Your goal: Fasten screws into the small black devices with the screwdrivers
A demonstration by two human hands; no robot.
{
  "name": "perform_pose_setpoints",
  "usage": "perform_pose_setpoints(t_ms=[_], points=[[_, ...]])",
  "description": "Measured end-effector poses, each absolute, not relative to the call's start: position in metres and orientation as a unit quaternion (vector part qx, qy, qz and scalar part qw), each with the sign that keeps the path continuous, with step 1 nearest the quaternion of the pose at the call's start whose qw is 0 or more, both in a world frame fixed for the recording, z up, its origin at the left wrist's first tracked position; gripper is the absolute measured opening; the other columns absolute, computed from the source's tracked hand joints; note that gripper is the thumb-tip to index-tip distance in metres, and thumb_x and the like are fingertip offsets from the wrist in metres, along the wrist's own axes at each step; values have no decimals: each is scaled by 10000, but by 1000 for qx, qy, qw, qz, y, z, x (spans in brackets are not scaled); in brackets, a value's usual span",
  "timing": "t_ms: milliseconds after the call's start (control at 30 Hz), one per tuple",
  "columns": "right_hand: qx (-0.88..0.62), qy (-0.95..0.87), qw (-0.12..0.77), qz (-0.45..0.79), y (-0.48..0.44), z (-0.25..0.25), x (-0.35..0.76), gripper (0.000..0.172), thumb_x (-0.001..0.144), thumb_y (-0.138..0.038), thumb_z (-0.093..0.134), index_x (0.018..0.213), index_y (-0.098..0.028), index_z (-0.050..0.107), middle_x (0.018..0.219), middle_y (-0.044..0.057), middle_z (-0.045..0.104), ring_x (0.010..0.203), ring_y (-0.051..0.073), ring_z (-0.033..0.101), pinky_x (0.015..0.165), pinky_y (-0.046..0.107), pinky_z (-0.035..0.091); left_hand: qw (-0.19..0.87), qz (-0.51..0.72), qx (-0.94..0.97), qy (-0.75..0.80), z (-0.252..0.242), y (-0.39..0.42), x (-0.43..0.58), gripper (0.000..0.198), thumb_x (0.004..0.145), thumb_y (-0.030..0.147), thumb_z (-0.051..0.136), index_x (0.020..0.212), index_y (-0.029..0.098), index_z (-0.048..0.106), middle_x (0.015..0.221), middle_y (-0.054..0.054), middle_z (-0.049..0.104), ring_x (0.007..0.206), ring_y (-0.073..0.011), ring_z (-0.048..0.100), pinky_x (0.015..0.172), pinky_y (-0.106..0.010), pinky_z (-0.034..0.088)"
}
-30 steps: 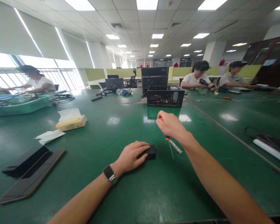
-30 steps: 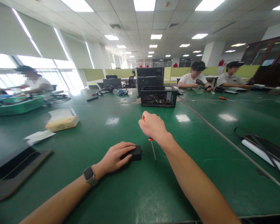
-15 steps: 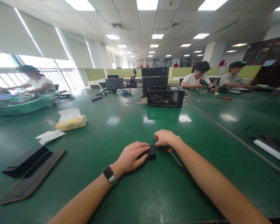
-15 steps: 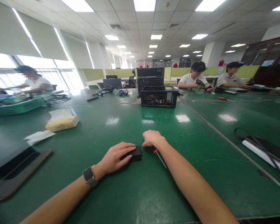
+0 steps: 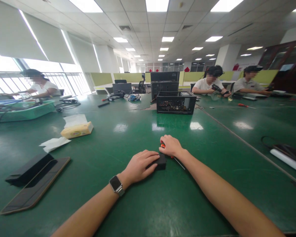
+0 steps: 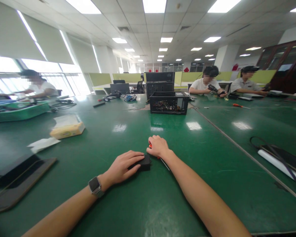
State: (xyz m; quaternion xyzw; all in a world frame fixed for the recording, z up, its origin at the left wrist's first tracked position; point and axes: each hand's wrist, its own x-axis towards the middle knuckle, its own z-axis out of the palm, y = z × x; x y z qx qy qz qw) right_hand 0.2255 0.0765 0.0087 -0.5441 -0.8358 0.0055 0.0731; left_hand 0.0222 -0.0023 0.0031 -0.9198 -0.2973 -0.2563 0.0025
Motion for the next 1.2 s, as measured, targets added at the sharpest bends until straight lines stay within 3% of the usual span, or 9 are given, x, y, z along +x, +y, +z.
perform_pose_setpoints(t_ms=[133, 267, 400, 500, 600, 733, 867, 1033, 1200], points=[[-500, -857, 125, -23, 81, -1, 227, 680, 799, -606, 541, 1370, -242, 478, 1431, 145, 418, 1276, 329, 380, 1014, 468, 316, 10, -252, -920, -301, 2, -2, 22, 312, 927, 280, 466, 1207, 206, 583, 1220, -86, 616, 1038, -197, 597, 933, -369, 508], [-436, -897, 58, 39, 83, -5, 228, 549, 896, -556, 440, 1376, -293, 491, 1465, 122, 408, 1313, 302, 381, 1024, 453, 330, 7, -243, -922, -302, 3, -3, 22, 325, 935, 281, 452, 1231, 210, 565, 1269, -86, 591, 1067, -206, 584, 939, -380, 505], [-411, -909, 60, 32, 76, 0, 223, 457, 929, -484, 422, 1309, -275, 568, 1411, 111, 486, 1266, 271, 448, 1019, 416, 346, 6, -242, -924, -296, 4, -3, 22, 338, 940, 278, 442, 1251, 217, 557, 1276, -91, 586, 1083, -208, 579, 938, -372, 507], [-482, -869, 114, -12, 70, 5, 223, 487, 918, -554, 399, 1237, -259, 618, 1373, 105, 521, 1269, 278, 424, 1064, 477, 262, 9, -245, -922, -299, 4, -3, 22, 328, 937, 283, 447, 1230, 207, 572, 1243, -98, 602, 1060, -208, 588, 937, -377, 509], [-613, -770, 168, -58, 69, 7, 237, 606, 922, -623, 281, 1278, -231, 577, 1424, 133, 453, 1330, 327, 320, 1070, 570, 163, 5, -246, -922, -300, 5, -3, 22, 323, 934, 286, 448, 1215, 198, 581, 1209, -99, 617, 1044, -206, 592, 921, -371, 517], [-725, -683, 90, -6, 69, -1, 269, 747, 874, -685, 313, 1426, -191, 408, 1502, 196, 309, 1367, 424, 218, 1014, 632, 193, -2, -253, -921, -296, 6, -4, 21, 317, 932, 285, 449, 1207, 209, 588, 1205, -96, 615, 1036, -197, 595, 913, -354, 521], [-726, -685, 46, 48, 63, -9, 283, 705, 891, -644, 313, 1411, -179, 413, 1454, 205, 371, 1321, 396, 326, 979, 554, 308, -4, -245, -921, -303, 6, -4, 21, 322, 936, 283, 449, 1223, 211, 575, 1219, -89, 610, 1037, -197, 593, 925, -359, 510], [-718, -691, 77, -28, 49, 2, 273, 512, 859, -500, 464, 1180, -115, 566, 1198, 210, 565, 1114, 340, 529, 844, 440, 431, -1, -237, -922, -306, 5, -4, 21, 323, 940, 293, 443, 1225, 209, 571, 1238, -89, 602, 1053, -203, 587, 932, -365, 505], [-713, -698, 14, 70, 43, 17, 278, 268, 800, -352, 525, 924, -155, 658, 946, 149, 676, 872, 314, 648, 684, 367, 452, -3, -245, -920, -305, 5, -4, 21, 324, 935, 289, 452, 1227, 212, 570, 1225, -88, 608, 1053, -199, 590, 939, -363, 502]])
